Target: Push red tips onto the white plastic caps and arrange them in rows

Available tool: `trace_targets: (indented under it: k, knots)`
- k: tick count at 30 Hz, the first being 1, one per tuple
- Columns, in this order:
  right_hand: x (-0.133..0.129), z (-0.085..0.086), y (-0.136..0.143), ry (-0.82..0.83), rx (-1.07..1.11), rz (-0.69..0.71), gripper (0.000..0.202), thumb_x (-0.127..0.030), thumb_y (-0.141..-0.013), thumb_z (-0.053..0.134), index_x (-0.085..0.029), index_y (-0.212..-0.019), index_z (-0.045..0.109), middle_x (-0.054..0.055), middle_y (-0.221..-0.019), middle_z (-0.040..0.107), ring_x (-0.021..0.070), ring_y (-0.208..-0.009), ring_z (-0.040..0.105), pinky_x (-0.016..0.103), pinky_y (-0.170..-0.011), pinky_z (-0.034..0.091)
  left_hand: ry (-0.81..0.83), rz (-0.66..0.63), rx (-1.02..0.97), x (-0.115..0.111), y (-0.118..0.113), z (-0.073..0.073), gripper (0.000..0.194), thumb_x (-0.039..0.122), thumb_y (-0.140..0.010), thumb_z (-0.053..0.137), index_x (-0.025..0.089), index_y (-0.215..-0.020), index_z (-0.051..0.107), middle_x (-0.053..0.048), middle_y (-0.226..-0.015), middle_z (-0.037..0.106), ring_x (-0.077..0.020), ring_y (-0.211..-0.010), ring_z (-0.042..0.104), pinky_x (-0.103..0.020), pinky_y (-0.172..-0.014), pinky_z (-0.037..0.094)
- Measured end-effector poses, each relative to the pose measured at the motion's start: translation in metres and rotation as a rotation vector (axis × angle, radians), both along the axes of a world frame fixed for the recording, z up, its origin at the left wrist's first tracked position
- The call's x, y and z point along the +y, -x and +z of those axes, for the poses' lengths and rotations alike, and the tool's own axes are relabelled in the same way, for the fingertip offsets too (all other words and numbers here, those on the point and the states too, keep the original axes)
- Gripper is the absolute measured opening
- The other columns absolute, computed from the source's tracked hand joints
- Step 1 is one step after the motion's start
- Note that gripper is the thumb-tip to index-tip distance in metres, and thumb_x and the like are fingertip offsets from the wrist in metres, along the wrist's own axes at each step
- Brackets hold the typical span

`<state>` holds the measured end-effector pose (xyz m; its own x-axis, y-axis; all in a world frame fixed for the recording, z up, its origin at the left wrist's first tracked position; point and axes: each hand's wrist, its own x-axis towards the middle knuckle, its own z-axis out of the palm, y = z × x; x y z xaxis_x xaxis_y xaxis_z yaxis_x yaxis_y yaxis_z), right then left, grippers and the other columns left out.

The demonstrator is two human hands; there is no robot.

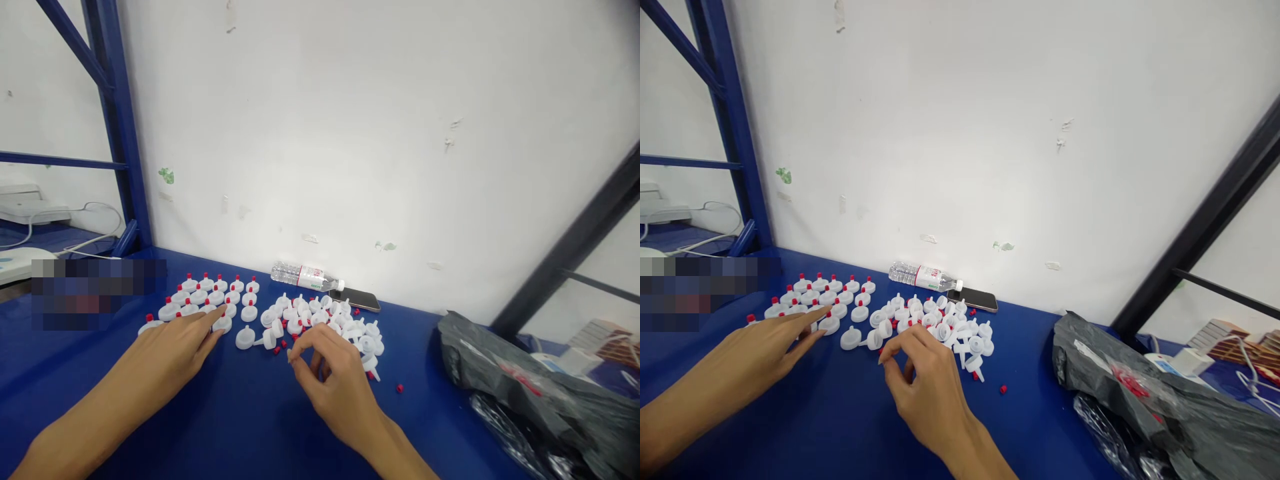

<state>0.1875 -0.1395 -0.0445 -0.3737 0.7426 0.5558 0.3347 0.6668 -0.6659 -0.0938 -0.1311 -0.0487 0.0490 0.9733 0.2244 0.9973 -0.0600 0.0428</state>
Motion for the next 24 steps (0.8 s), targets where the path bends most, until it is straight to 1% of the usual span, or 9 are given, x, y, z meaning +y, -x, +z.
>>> trace_targets:
  k: [2,4,8,10,12,15,17,20,24]
  knots:
    - [0.0,0.0,0.0,0.001,-0.002,0.001,0.02,-0.004,-0.089,0.061,-0.022,-0.09,0.068,-0.003,-0.094,0.069,0.0066,-0.059,0.055,0.021,-0.059,0.042,-0.02,0.001,-0.005,-0.001,-0.001,0.0,0.063,0.041,-0.105,0.028,0.019,-0.157,0.058,-0.015,-0.131,0.079,-0.0398,-0.116,0.076,-0.05,-0.088,0.06]
    - [0.0,-0.001,-0.001,0.0,-0.006,-0.004,0.02,-0.004,-0.089,0.061,-0.022,-0.09,0.068,-0.003,-0.094,0.069,0.0066,-0.059,0.055,0.021,-0.059,0.042,-0.066,-0.02,-0.031,-0.002,-0.002,-0.003,0.062,0.042,-0.105,0.03,0.022,-0.156,0.059,-0.013,-0.132,0.079,-0.0391,-0.115,0.076,-0.05,-0.087,0.06]
    - [0.0,-0.001,0.0,0.004,-0.032,-0.012,0.019,-0.005,-0.09,0.06,-0.023,-0.091,0.069,-0.003,-0.096,0.069,0.0073,-0.059,0.055,0.023,-0.059,0.042,-0.146,-0.177,-0.147,-0.004,-0.006,-0.019,0.056,0.048,-0.106,0.039,0.03,-0.154,0.061,-0.008,-0.125,0.081,-0.0319,-0.103,0.079,-0.04,-0.086,0.059]
    - [0.001,-0.001,0.0,0.003,-0.064,-0.04,0.018,-0.008,-0.093,0.061,-0.024,-0.093,0.069,-0.003,-0.096,0.07,0.0085,-0.06,0.056,0.024,-0.059,0.042,-0.134,-0.247,-0.179,-0.004,-0.008,-0.027,0.052,0.048,-0.107,0.041,0.032,-0.154,0.06,-0.006,-0.12,0.082,-0.0288,-0.101,0.079,-0.036,-0.084,0.058]
    - [0.002,-0.002,0.0,0.0,-0.124,-0.088,0.017,-0.011,-0.096,0.06,-0.024,-0.099,0.071,-0.002,-0.099,0.072,0.01,-0.061,0.058,0.026,-0.064,0.046,-0.102,-0.276,-0.185,-0.003,-0.01,-0.031,0.049,0.045,-0.108,0.041,0.033,-0.15,0.063,-0.006,-0.119,0.081,-0.0278,-0.102,0.078,-0.034,-0.082,0.056]
    - [0.004,-0.005,0.0,0.008,-0.288,-0.158,0.025,-0.017,-0.101,0.06,-0.027,-0.12,0.072,0.002,-0.114,0.073,0.0143,-0.07,0.067,0.031,-0.072,0.052,-0.078,-0.279,-0.207,-0.001,-0.011,-0.027,0.042,0.042,-0.108,0.04,0.032,-0.135,0.071,-0.005,-0.118,0.08,-0.026,-0.1,0.077,-0.033,-0.08,0.053]
    - [0.006,-0.008,0.0,0.014,-0.416,-0.166,0.032,-0.02,-0.103,0.059,-0.028,-0.132,0.07,0.005,-0.123,0.071,0.0198,-0.084,0.074,0.034,-0.075,0.055,-0.061,-0.283,-0.247,-0.001,-0.012,-0.021,0.038,0.042,-0.108,0.041,0.031,-0.121,0.075,-0.003,-0.11,0.08,-0.0235,-0.094,0.076,-0.03,-0.075,0.05]
    - [0.009,-0.014,0.003,0.028,-0.525,-0.141,0.034,-0.023,-0.106,0.058,-0.028,-0.138,0.069,0.007,-0.126,0.072,0.0256,-0.102,0.076,0.037,-0.082,0.059,-0.041,-0.311,-0.308,-0.001,-0.014,-0.014,0.031,0.043,-0.106,0.045,0.03,-0.105,0.073,0.0,-0.103,0.076,-0.0194,-0.081,0.071,-0.028,-0.069,0.046]
    - [0.013,-0.021,0.007,0.047,-0.552,-0.136,0.034,-0.027,-0.108,0.059,-0.029,-0.141,0.067,0.006,-0.126,0.072,0.0263,-0.107,0.075,0.039,-0.086,0.06,-0.014,-0.343,-0.367,-0.004,-0.019,-0.013,0.028,0.044,-0.104,0.047,0.029,-0.101,0.07,0.0,-0.105,0.073,-0.0166,-0.072,0.065,-0.028,-0.066,0.044]
